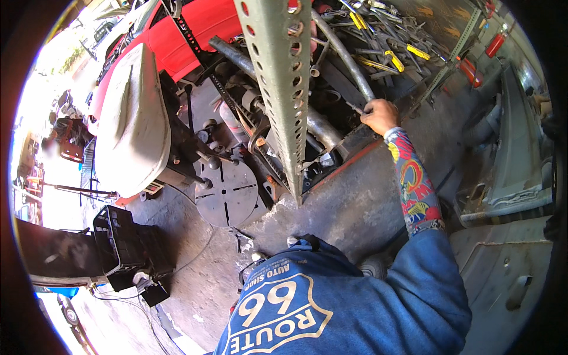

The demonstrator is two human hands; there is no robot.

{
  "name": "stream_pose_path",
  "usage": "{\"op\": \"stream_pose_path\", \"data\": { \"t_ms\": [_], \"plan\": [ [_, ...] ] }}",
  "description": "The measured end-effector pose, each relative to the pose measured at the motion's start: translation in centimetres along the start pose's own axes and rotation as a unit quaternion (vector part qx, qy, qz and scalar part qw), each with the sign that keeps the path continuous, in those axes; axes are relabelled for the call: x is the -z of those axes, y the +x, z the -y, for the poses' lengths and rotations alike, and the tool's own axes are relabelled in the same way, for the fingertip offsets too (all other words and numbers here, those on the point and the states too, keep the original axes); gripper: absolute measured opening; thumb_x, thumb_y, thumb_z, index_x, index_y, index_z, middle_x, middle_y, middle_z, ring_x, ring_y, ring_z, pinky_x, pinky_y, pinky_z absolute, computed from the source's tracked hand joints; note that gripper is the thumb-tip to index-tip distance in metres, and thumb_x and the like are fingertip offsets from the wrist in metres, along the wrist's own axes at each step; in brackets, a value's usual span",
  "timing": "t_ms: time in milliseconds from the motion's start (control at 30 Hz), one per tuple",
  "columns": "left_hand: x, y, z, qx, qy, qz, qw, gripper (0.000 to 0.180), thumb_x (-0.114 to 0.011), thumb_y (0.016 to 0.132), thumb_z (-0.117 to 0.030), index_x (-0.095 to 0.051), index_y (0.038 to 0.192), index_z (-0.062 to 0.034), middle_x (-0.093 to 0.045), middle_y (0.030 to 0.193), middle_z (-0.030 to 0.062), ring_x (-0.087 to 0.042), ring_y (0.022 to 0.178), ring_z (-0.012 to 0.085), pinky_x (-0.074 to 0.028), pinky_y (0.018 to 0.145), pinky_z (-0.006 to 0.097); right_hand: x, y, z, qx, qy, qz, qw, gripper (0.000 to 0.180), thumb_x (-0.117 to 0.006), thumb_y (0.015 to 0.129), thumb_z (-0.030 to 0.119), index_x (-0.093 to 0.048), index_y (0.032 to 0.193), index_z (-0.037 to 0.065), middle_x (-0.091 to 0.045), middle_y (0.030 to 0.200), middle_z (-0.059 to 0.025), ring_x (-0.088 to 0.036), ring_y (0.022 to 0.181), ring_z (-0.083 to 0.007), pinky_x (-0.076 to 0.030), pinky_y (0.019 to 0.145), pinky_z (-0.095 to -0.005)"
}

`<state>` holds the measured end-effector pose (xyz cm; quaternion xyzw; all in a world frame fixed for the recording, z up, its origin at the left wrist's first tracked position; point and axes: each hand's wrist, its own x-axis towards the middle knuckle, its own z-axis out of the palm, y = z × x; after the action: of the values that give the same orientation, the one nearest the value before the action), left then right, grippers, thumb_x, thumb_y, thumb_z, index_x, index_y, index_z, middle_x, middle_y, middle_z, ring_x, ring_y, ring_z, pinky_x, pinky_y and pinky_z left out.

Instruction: The person operates a drill press to work on a metal frame, using a hammer and chisel to adjust components. They handle a square metal frame and a circular metal plate, positioning them under the drill press and making adjustments.

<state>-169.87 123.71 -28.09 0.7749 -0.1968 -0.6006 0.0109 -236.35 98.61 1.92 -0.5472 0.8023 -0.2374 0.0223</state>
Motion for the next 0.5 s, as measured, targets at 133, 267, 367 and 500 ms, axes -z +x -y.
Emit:
{"op": "stream_pose_path", "data": {
  "t_ms": [133, 267, 367, 500],
  "plan": [
    [-0.1, 0.2, -0.1, -0.001, 0.001, 0.002, 1.000, 0.032, -0.063, 0.086, -0.032, -0.062, 0.087, -0.0004, -0.056, 0.060, 0.0072, -0.052, 0.044, 0.0184, -0.042, 0.041, 0.034, 2.6, -2.1, 0.0, -0.091, 0.442, 0.134, 0.882, 0.020, -0.068, 0.085, 0.018, -0.067, 0.098, 0.003, -0.062, 0.076, 0.0008, -0.052, 0.058, -0.0081, -0.044, 0.054, -0.0247],
    [0.0, 0.6, -0.6, -0.005, 0.011, 0.008, 1.000, 0.032, -0.063, 0.086, -0.032, -0.062, 0.087, -0.0004, -0.056, 0.060, 0.0071, -0.053, 0.045, 0.0182, -0.043, 0.041, 0.034, 4.8, -6.0, 1.1, -0.088, 0.684, 0.204, 0.695, 0.029, -0.060, 0.092, 0.019, -0.060, 0.116, 0.002, -0.057, 0.090, -0.0004, -0.044, 0.062, -0.0044, -0.039, 0.055, -0.0203],
    [0.3, 0.9, -1.2, -0.013, 0.024, 0.013, 1.000, 0.032, -0.063, 0.086, -0.032, -0.062, 0.087, -0.0004, -0.056, 0.060, 0.0071, -0.053, 0.045, 0.0181, -0.043, 0.042, 0.034, 4.7, -9.2, 2.7, 0.033, 0.782, 0.219, 0.583, 0.035, -0.057, 0.093, 0.019, -0.053, 0.123, 0.000, -0.053, 0.092, -0.0024, -0.045, 0.068, -0.0065, -0.040, 0.059, -0.0221],
    [1.1, 1.1, -1.9, -0.027, 0.035, 0.018, 0.999, 0.032, -0.063, 0.086, -0.032, -0.062, 0.087, -0.0003, -0.056, 0.060, 0.0070, -0.053, 0.045, 0.0180, -0.043, 0.042, 0.034, 3.3, -13.9, 5.3, 0.040, 0.820, 0.184, 0.541, 0.033, -0.063, 0.087, 0.019, -0.049, 0.113, 0.005, -0.051, 0.092, -0.0064, -0.047, 0.069, -0.0105, -0.042, 0.059, -0.0238]
  ]
}}
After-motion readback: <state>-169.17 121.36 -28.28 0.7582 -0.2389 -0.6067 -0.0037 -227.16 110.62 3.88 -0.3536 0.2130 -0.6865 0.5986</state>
